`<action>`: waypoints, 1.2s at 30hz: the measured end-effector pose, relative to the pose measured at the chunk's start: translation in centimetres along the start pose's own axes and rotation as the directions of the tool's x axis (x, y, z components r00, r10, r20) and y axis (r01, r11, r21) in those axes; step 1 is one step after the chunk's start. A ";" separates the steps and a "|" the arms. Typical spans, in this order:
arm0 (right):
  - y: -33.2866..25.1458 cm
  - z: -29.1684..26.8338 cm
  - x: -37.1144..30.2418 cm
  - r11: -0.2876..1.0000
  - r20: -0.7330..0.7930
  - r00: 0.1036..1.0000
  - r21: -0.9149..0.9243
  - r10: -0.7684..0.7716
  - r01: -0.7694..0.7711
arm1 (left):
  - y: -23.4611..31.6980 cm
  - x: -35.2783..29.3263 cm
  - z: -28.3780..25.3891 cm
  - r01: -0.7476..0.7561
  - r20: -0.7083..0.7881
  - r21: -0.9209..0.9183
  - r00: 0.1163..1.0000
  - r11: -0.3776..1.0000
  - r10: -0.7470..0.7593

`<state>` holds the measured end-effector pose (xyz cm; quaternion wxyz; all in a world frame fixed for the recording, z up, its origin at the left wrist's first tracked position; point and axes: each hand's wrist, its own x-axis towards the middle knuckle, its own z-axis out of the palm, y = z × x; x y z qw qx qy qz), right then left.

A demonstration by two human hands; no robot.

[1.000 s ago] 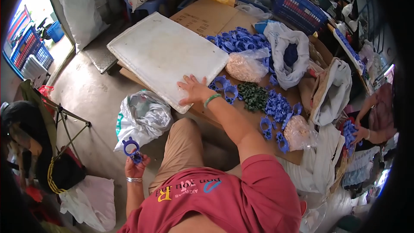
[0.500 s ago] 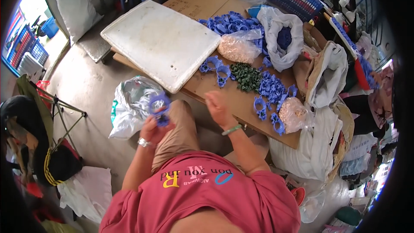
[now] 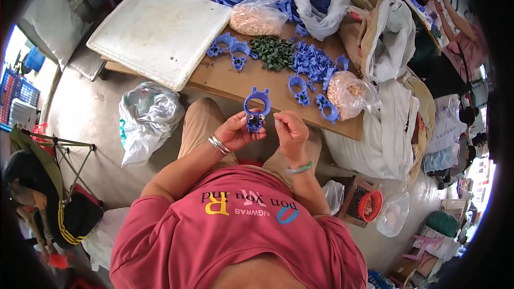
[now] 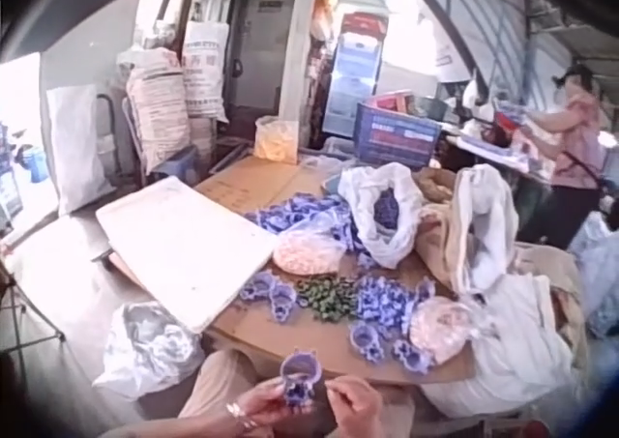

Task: The person assembles small green plastic components into blue plastic frames by hand at a work table.

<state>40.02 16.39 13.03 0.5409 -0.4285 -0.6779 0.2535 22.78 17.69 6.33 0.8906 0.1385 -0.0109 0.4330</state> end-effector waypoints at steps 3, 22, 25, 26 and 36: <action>0.7 0.2 -0.5 0.999 0.007 0.999 0.013 0.039 -0.039 | -1.1 0.2 -0.5 -0.009 -0.040 -0.021 0.999 1.000 0.008; -0.5 2.9 0.6 0.997 0.375 0.927 -0.072 0.001 0.028 | 0.1 -3.5 -0.5 -0.080 -0.154 0.057 0.984 0.995 0.088; 0.1 2.7 0.5 0.992 0.378 0.924 -0.082 -0.057 0.095 | -0.1 -3.3 -0.8 -0.071 -0.145 0.058 0.986 0.996 0.079; 0.3 2.6 0.4 0.986 0.385 0.919 -0.103 -0.085 0.134 | -0.1 -3.3 -0.8 -0.068 -0.145 0.058 0.987 0.996 0.075; 0.6 2.8 -0.2 0.987 0.210 0.976 -0.140 -0.054 0.084 | -0.7 -2.7 -0.3 -0.076 -0.194 0.163 0.975 0.984 0.108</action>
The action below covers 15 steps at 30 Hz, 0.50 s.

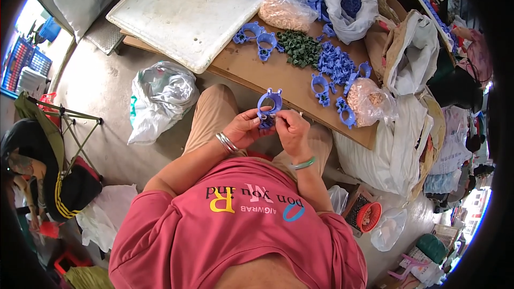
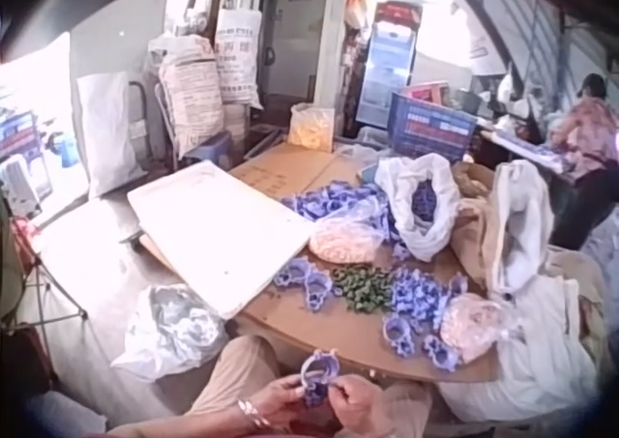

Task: The person assembles small green plastic components into blue plastic frames by hand at a work table.

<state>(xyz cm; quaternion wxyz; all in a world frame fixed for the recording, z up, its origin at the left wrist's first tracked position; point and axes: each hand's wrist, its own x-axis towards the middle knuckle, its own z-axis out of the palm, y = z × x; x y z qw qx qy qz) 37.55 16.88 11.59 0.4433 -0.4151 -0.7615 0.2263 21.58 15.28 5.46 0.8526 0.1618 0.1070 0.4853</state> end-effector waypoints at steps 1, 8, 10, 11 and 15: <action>-0.2 0.0 0.0 0.996 -0.018 0.996 0.032 0.084 -0.083 | 0.0 0.0 0.0 -0.002 0.004 -0.003 1.000 1.000 0.002; -0.7 -0.2 0.2 0.998 -0.032 0.999 -0.043 0.034 -0.035 | 0.2 -0.1 0.6 0.009 0.021 -0.048 1.000 0.999 -0.008; -0.9 -0.1 0.3 0.997 -0.033 0.999 -0.071 0.000 -0.002 | 0.0 0.0 0.4 -0.007 -0.001 -0.010 1.000 1.000 0.007; -1.0 0.0 0.4 0.995 -0.033 0.999 -0.099 -0.034 0.031 | 0.0 0.0 0.4 -0.007 0.000 -0.011 1.000 1.000 0.007; -1.2 0.0 0.3 0.997 -0.034 0.999 -0.073 0.029 -0.031 | 0.1 0.0 0.4 0.000 0.010 -0.042 1.000 0.999 0.001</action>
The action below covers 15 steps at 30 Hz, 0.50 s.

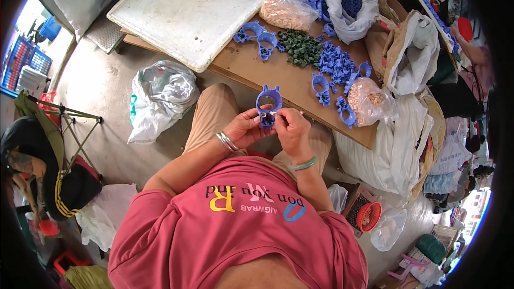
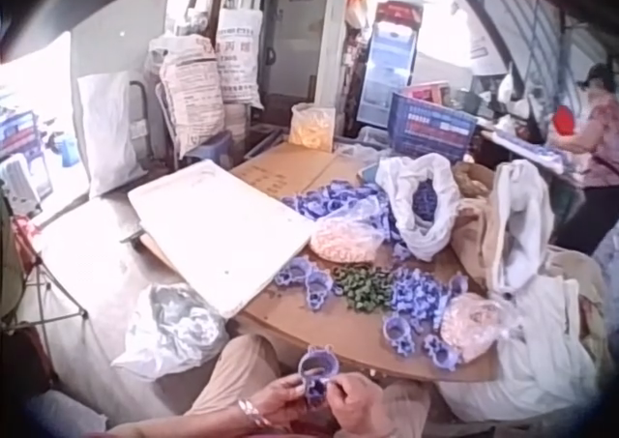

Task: The person assembles small green plastic components into blue plastic frames by hand at a work table.

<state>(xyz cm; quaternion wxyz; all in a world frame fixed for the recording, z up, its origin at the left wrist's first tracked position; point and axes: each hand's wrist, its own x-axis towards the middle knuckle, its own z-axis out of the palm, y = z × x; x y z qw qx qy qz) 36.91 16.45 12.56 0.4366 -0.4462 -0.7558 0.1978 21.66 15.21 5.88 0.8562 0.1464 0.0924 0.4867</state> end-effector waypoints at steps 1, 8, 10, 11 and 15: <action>0.0 0.0 0.0 1.000 0.021 1.000 -0.010 0.009 -0.009 | 0.0 0.0 0.0 0.017 0.009 -0.009 1.000 1.000 -0.017; 0.4 0.3 -0.1 0.993 0.032 0.995 0.079 0.090 -0.092 | 0.2 -0.1 0.2 0.008 0.007 -0.008 1.000 1.000 -0.008; 0.5 0.4 0.0 0.989 0.028 0.993 0.096 0.111 -0.113 | 0.2 -0.1 0.4 0.006 0.010 -0.054 1.000 0.999 -0.005; 0.6 0.4 0.0 0.984 0.023 0.991 0.113 0.133 -0.135 | 0.2 0.0 0.4 0.006 0.010 -0.054 1.000 0.999 -0.006; 0.7 0.2 0.0 0.982 0.023 0.988 0.108 0.151 -0.152 | 0.1 0.1 0.2 -0.002 0.015 -0.037 1.000 0.999 0.003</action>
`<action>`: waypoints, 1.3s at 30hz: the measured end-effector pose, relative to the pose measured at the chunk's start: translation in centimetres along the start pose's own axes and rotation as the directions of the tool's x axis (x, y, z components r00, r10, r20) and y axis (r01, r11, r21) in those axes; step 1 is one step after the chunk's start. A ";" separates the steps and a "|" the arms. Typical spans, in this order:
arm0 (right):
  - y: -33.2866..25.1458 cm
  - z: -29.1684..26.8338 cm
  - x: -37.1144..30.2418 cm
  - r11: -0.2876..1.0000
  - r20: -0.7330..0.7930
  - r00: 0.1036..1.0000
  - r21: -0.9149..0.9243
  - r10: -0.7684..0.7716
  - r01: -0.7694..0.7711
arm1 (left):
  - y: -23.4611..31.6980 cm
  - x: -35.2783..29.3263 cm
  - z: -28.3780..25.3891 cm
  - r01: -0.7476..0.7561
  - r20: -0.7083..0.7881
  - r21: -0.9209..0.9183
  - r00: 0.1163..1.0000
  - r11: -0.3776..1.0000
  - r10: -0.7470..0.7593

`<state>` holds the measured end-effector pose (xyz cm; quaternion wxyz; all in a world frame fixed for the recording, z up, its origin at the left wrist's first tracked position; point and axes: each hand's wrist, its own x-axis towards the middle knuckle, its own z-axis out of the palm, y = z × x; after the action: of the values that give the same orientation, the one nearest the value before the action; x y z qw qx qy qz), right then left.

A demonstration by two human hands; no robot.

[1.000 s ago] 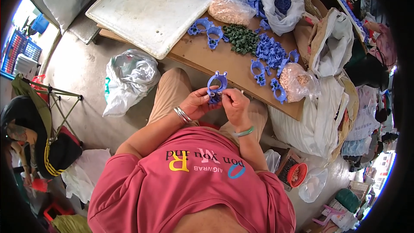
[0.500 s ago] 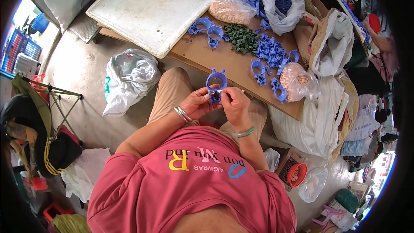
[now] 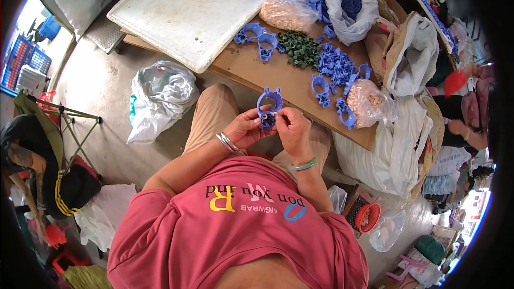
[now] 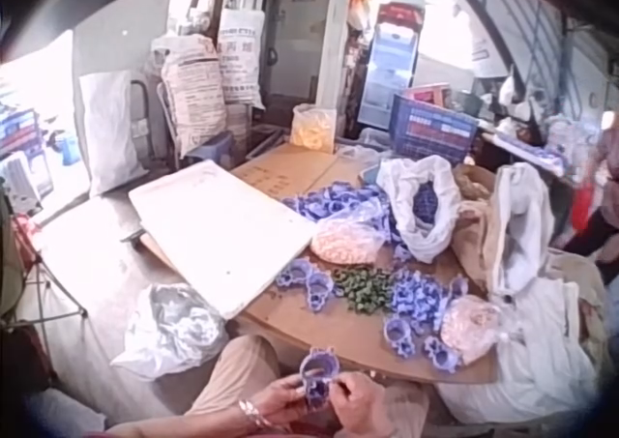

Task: The person assembles small green plastic components into blue plastic frames by hand at a work table.

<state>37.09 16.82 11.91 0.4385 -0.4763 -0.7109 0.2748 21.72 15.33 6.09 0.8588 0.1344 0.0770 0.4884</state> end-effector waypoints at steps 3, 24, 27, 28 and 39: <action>0.2 0.1 0.0 0.999 0.015 1.000 -0.036 -0.006 0.007 | -0.2 0.0 -0.3 -0.011 -0.004 0.006 1.000 1.000 0.011; -0.6 -0.1 0.1 0.973 0.128 0.975 0.120 0.183 -0.198 | 0.1 -0.2 -1.2 0.030 -0.022 0.027 0.999 0.999 -0.029; -0.8 -0.2 0.1 0.964 0.130 0.967 0.126 0.217 -0.233 | 0.2 -0.2 -1.3 0.044 -0.013 0.029 0.999 0.999 -0.044; -0.4 0.0 -0.1 0.966 0.130 0.970 0.132 0.206 -0.223 | 0.2 -0.1 -1.2 0.048 -0.012 0.030 0.999 0.998 -0.048; -0.5 0.7 -0.2 0.913 0.107 0.947 0.253 0.304 -0.321 | 0.2 -0.1 -1.1 0.051 -0.004 0.016 0.999 0.999 -0.051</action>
<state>36.28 16.46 11.96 0.4256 -0.5111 -0.5959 0.4501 21.21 15.55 5.16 0.8697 0.1384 0.0860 0.4659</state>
